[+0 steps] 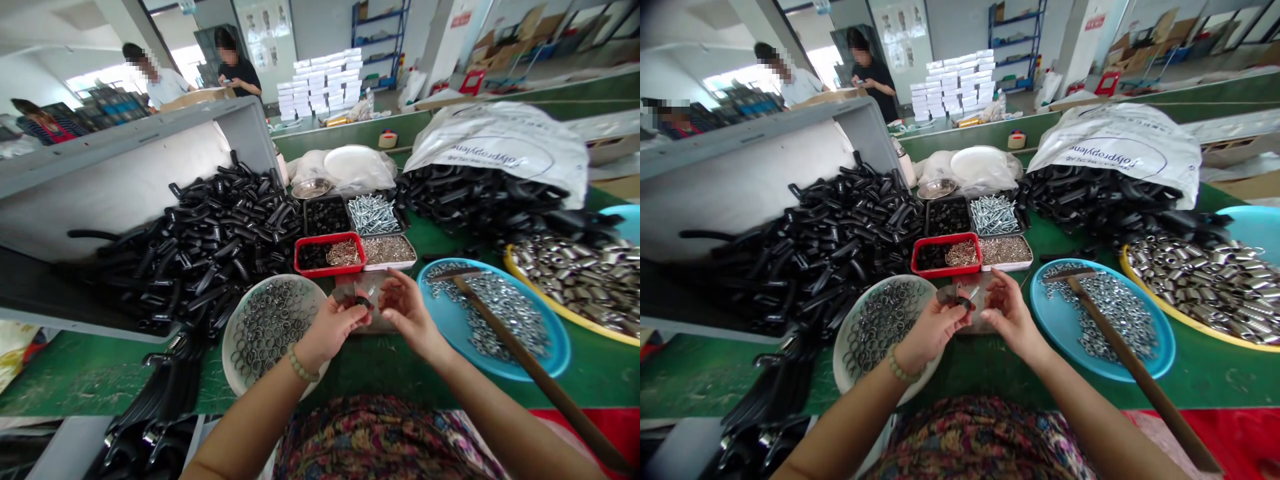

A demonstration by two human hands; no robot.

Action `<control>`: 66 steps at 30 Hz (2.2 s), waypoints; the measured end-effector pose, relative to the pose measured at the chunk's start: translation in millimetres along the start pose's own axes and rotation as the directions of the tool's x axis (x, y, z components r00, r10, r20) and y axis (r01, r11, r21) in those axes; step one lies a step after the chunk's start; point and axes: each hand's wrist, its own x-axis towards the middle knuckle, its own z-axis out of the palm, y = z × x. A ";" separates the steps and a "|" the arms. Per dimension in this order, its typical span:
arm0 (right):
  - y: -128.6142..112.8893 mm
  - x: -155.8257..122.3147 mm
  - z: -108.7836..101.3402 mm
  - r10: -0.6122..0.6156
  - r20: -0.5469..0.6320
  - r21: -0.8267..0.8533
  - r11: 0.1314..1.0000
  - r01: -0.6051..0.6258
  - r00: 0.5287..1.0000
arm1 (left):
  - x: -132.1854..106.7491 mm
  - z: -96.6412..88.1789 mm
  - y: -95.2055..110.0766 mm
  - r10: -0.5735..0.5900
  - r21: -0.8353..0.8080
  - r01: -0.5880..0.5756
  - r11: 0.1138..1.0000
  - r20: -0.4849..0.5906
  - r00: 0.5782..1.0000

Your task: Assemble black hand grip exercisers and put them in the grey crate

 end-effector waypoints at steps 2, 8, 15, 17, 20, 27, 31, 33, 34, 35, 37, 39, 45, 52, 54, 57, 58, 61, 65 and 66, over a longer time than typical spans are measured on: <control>-1.1 -4.9 5.8 0.199 0.076 0.273 0.938 -0.213 0.977 | -10.2 1.0 0.8 -0.121 -0.087 0.124 0.989 0.042 0.992; 0.3 -12.3 17.2 0.395 -0.004 0.509 0.792 -0.338 0.919 | -22.3 9.4 -1.5 -0.226 -0.193 0.209 0.959 -0.073 0.971; 3.5 -31.4 21.9 0.244 0.022 -0.192 0.953 -0.236 0.969 | -22.8 -11.7 -19.9 0.014 0.468 0.010 0.884 -0.046 0.999; 5.2 -30.9 22.1 0.289 0.058 -0.168 0.946 -0.276 0.956 | -22.6 -26.5 -12.7 -0.005 0.618 0.005 0.786 -0.001 1.000; 11.7 -26.1 20.8 0.375 0.060 0.053 0.924 -0.378 0.925 | -13.6 -60.5 10.2 0.164 0.911 -0.007 0.413 -0.067 0.984; 27.3 -16.2 37.5 0.174 0.148 -0.417 0.904 -0.098 0.974 | 19.9 -124.8 35.0 0.304 0.859 0.139 -0.494 0.021 0.952; 21.5 5.8 65.0 0.211 0.312 -0.734 0.673 0.093 0.926 | 20.0 -124.1 35.1 0.382 0.920 0.120 -0.374 0.035 0.924; 20.6 20.5 73.5 0.263 0.347 -0.804 0.577 0.141 0.900 | 16.0 -119.6 39.8 0.423 0.977 0.121 -0.176 -0.036 0.905; 21.6 27.4 74.9 0.278 0.368 -0.816 0.554 0.164 0.888 | 13.2 -116.9 42.8 0.422 0.992 0.113 -0.051 -0.081 0.903; 23.4 33.4 74.5 0.286 0.392 -0.815 0.549 0.186 0.875 | 10.0 -114.0 45.6 0.409 0.991 0.097 0.087 -0.124 0.904; 28.3 42.1 69.1 0.288 0.441 -0.790 0.574 0.215 0.850 | 3.0 -107.6 49.6 0.364 0.919 0.065 0.388 -0.217 0.906; 32.0 45.8 61.2 0.276 0.459 -0.750 0.629 0.202 0.844 | -3.2 -100.6 50.4 0.278 0.730 0.052 0.682 -0.324 0.904; 15.6 25.6 40.6 0.198 0.375 -0.334 0.940 -0.068 0.905 | -5.6 -75.9 38.2 0.002 0.129 0.052 0.990 -0.386 0.923; -7.4 -13.6 5.5 0.072 0.320 -0.123 0.992 -0.034 0.945 | 6.3 -29.8 4.0 -0.056 0.269 0.107 0.957 -0.193 0.980; -5.3 -21.6 -9.9 0.020 0.249 -0.235 0.971 0.040 0.968 | 14.0 -14.9 -3.8 0.005 0.437 0.048 0.898 -0.118 0.993; -0.1 -38.7 -38.0 0.014 0.146 -0.332 0.943 0.036 0.989 | 35.7 10.2 -13.2 -0.062 0.659 -0.016 0.752 0.095 0.994; 2.0 -45.4 -48.4 0.036 0.097 -0.332 0.943 -0.002 0.995 | 46.1 19.4 -17.4 -0.112 0.706 -0.040 0.707 0.167 0.980; 10.9 -63.2 -81.8 0.102 -0.125 -0.233 0.964 -0.129 0.987 | 84.8 48.2 -38.1 -0.133 0.823 -0.192 0.535 0.306 0.943; 27.3 -74.8 -126.8 0.122 -0.432 -0.036 0.988 -0.152 0.894 | 131.1 84.6 -80.4 -0.078 0.932 -0.362 -0.003 0.361 0.929; 30.9 -76.3 -136.6 0.131 -0.467 -0.015 0.988 -0.156 0.874 | 137.9 92.0 -90.4 -0.086 0.927 -0.369 -0.073 0.363 0.928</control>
